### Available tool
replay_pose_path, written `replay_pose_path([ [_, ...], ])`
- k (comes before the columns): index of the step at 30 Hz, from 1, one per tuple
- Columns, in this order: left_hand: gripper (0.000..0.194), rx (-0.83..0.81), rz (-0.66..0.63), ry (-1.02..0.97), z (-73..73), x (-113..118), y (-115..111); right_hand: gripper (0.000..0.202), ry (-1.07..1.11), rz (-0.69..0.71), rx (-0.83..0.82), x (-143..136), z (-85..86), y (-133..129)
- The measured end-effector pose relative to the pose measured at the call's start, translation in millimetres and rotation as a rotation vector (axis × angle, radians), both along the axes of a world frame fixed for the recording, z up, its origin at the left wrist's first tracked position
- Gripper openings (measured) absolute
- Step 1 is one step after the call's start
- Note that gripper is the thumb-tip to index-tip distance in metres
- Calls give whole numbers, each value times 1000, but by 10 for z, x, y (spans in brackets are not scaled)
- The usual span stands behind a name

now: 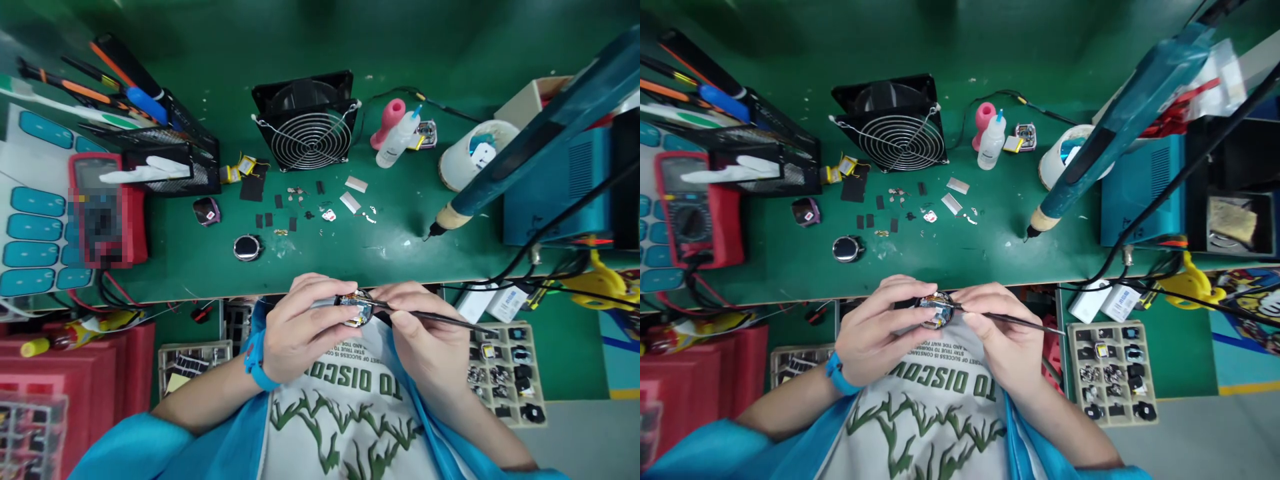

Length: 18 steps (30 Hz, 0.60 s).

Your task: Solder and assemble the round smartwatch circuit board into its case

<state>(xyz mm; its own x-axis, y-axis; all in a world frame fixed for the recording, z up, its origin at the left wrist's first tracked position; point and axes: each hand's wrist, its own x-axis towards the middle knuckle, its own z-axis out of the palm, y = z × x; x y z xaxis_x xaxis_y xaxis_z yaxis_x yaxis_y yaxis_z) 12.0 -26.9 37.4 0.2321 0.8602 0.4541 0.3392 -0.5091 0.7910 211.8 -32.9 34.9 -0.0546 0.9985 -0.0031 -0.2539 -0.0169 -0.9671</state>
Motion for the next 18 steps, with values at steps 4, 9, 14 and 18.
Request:
replay_pose_path([
  [4, 25, 23, 4, 3, -28, 5, -7, 20, -25, -2, 4, 7, 15, 15],
  [9, 25, 2, 16, 11, -56, 21, 6, 10, 80, -78, -124, -99, 30, 48],
  [14, 25, 25, 52, 6, -95, 19, 10, 8, 80, -104, -161, -146, -22, 52],
  [18, 28, 9, 56, 19, -113, -13, 8, 21, -3, -31, -21, -94, -75, 51],
])
